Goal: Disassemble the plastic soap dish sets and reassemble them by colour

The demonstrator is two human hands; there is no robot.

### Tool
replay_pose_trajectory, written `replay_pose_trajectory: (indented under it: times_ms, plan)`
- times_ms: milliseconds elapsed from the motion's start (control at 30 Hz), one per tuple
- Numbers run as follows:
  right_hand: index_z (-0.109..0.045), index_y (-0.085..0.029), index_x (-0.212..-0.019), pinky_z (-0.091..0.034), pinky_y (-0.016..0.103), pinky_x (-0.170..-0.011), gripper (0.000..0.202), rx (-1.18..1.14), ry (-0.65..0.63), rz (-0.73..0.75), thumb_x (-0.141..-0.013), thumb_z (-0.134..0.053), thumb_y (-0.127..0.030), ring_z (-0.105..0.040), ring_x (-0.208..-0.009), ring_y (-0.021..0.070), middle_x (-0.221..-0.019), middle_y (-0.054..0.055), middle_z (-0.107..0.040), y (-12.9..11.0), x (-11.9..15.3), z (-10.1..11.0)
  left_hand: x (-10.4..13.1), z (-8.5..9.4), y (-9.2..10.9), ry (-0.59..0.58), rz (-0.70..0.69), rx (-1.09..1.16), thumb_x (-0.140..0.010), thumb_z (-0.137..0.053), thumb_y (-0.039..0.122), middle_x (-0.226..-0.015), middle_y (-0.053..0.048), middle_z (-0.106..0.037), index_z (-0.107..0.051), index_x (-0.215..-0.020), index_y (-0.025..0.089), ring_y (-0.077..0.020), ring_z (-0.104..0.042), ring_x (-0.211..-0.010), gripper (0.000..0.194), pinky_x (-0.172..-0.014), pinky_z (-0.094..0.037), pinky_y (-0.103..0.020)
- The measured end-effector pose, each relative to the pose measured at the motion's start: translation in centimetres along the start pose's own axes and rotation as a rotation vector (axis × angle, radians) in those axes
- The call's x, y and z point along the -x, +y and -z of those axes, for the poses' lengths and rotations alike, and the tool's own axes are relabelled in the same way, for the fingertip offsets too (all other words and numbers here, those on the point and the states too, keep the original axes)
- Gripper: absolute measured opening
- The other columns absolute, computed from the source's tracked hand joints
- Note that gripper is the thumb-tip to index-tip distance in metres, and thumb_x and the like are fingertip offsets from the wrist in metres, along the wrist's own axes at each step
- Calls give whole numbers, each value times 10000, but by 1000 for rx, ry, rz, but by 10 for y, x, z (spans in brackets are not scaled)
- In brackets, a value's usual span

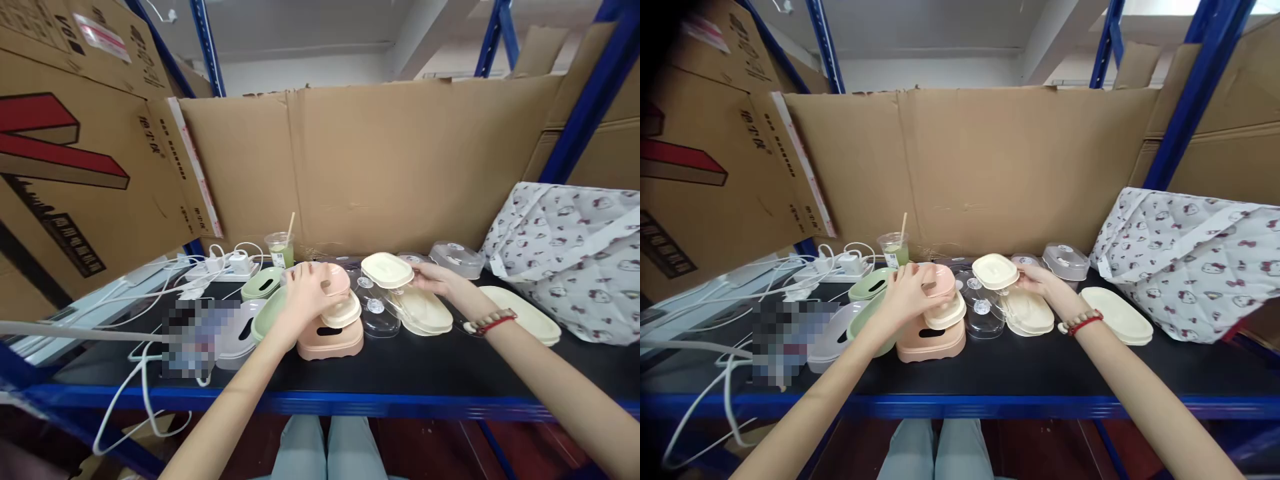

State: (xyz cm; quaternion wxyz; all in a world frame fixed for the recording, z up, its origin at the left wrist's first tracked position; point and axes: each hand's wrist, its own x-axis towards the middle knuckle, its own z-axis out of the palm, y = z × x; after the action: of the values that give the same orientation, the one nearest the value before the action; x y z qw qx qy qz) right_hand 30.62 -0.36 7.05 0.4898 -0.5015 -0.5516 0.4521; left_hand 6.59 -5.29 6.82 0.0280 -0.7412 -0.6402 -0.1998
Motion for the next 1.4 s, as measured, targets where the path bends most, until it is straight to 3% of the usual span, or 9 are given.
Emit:
replay_pose_trajectory:
  times_ms: [133,267,400,600,767,933,1067,1167,1400]
  plan:
    - [-589,-186,-610,-589,314,-695,203,240,34,-144,-786,-561,-89,-668,-656,167,-629,44,-655,4,-5,2,-10,-6,0,-79,-46,-96,-745,-652,477,-1264,-180,-597,-553,-1291,173,-352,-496,-1220,632,-1020,-322,-460]
    - [-672,-173,-797,-543,375,-851,80,539,203,-124,-769,-610,-131,-662,-983,256,-919,101,-712,-3,-16,12,-15,-6,-2,-49,-76,-83,-722,-695,453,-1218,-167,-642,-571,-1273,173,-350,-540,-1189,631,-997,-351,-437]
    - [-655,-132,-1093,-368,536,-1028,382,835,372,-135,-718,-699,-194,-435,-1296,410,-1270,227,-566,-1,-27,12,-8,-7,0,83,-113,2,-775,-651,420,-1231,-141,-644,-599,-1218,189,-329,-553,-1186,502,-988,-374,-434]
    - [-587,-165,-1254,-443,523,-892,612,1071,415,-228,-673,-763,-244,-491,-1216,424,-1298,252,-497,13,-33,-2,17,-10,7,214,-216,186,-835,-533,291,-1194,-103,-662,-642,-1095,202,-288,-576,-1151,295,-1013,-375,-477]
    - [-574,-207,-1305,-385,532,-956,540,1139,442,-164,-803,-629,-400,-489,-1218,406,-1259,211,-528,7,-30,-1,37,-14,12,243,-310,513,-798,-540,284,-1081,-79,-693,-659,-1009,224,-267,-604,-1087,250,-970,-418,-470]
    - [-552,-199,-1335,-367,553,-1005,615,913,554,118,-751,-629,-376,-492,-1229,405,-1292,190,-539,-13,-11,-1,42,-10,27,91,-88,1137,-778,-607,411,-1023,-87,-695,-632,-1094,213,-242,-643,-975,374,-902,-476,-414]
    - [-534,-219,-1318,-412,493,-1024,607,460,263,450,-733,-589,-371,-522,-1234,310,-1346,136,-549,-13,37,-23,40,-5,38,-127,208,1741,-759,-610,605,-1144,-120,-680,-511,-1302,210,-252,-656,-1027,679,-910,-497,-397]
    - [-517,-264,-1320,-400,499,-1050,608,329,-35,590,-735,-615,-397,-488,-1282,292,-1395,96,-525,-5,84,-46,45,-4,45,-103,297,1961,-723,-652,620,-1142,-108,-691,-590,-1221,196,-267,-644,-1076,657,-939,-499,-381]
    - [-571,-267,-1280,-441,471,-1028,615,315,-65,474,-694,-706,-393,-536,-1236,284,-1349,83,-578,-3,117,-62,66,-17,48,14,408,2011,-717,-633,669,-1101,-83,-720,-661,-1148,212,-273,-649,-1085,629,-969,-497,-375]
